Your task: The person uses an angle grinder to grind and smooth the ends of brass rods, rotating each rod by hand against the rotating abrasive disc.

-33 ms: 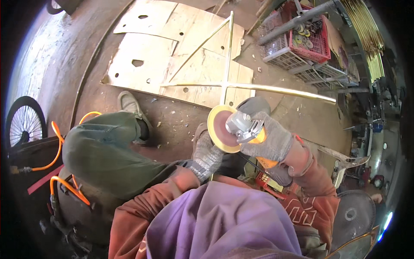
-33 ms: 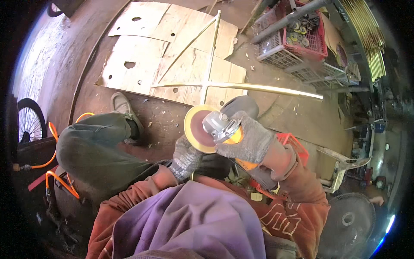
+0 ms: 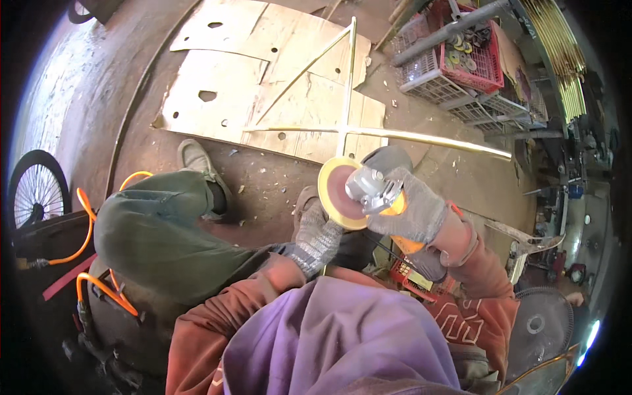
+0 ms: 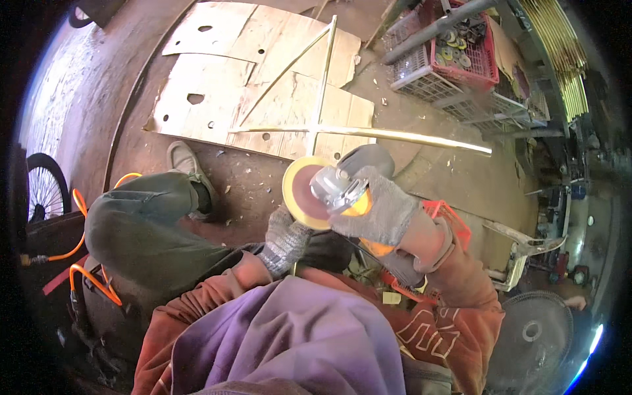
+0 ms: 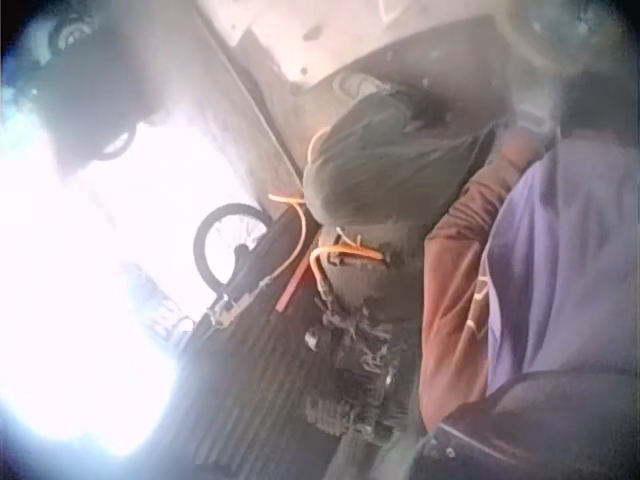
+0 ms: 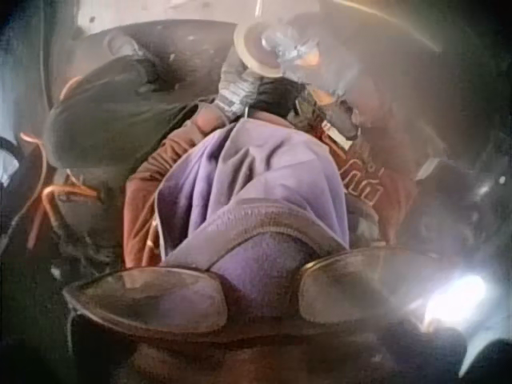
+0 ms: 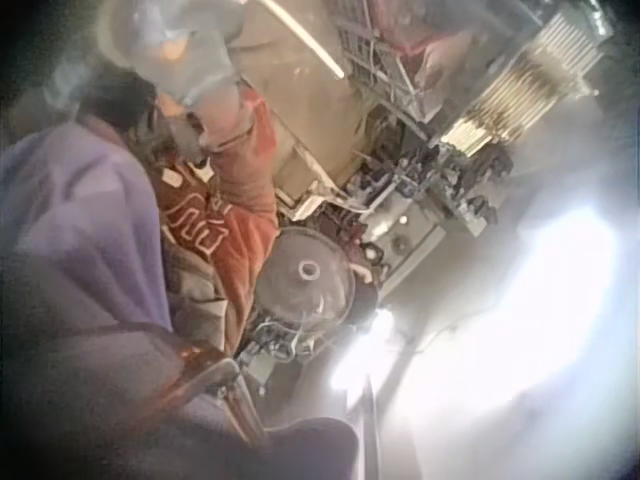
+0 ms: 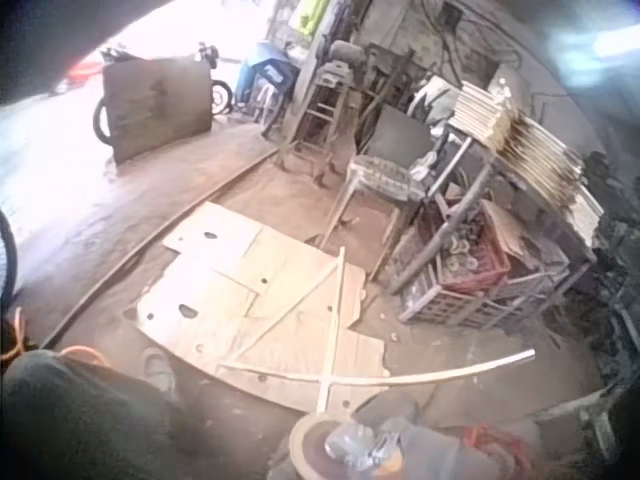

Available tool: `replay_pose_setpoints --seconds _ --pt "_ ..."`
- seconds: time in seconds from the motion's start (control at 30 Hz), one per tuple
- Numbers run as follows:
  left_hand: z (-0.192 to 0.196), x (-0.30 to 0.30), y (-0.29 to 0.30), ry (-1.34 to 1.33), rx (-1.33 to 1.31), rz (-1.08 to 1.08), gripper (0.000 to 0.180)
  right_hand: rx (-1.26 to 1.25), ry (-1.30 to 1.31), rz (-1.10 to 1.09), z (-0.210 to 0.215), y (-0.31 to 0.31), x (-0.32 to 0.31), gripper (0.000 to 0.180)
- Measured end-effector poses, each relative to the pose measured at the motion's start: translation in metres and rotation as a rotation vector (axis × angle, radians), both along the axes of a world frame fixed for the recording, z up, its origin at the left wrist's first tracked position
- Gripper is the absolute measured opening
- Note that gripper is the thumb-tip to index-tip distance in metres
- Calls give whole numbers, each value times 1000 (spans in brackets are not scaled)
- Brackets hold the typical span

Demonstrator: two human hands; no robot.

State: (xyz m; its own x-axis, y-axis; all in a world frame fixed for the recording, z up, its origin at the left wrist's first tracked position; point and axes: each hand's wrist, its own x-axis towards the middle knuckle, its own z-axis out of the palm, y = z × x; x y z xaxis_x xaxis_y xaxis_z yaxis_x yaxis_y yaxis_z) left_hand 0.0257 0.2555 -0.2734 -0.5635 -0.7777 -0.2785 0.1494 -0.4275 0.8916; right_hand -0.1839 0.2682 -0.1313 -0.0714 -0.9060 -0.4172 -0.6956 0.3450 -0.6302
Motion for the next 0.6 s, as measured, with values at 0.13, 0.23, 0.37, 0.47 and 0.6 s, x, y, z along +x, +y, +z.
replay_pose_setpoints --seconds 0.13,0.23,0.37,0.47,0.6 --pt "-32 -19 11 -62 79 -48 39 101 -39 -178 -8 -8 -5 69" --pt "-41 -15 19 -12 -27 -44 42 172 -119 -230 -6 -3 2 67" --pt "-32 -14 13 -56 -86 -92 44 203 -94 -178 2 5 14 59" --pt "-30 -13 15 -105 -21 -106 40 216 -90 -209 -4 -3 -1 55" --pt "-25 -21 10 -53 42 -126 42 277 -97 -301 -2 -11 -10 60"
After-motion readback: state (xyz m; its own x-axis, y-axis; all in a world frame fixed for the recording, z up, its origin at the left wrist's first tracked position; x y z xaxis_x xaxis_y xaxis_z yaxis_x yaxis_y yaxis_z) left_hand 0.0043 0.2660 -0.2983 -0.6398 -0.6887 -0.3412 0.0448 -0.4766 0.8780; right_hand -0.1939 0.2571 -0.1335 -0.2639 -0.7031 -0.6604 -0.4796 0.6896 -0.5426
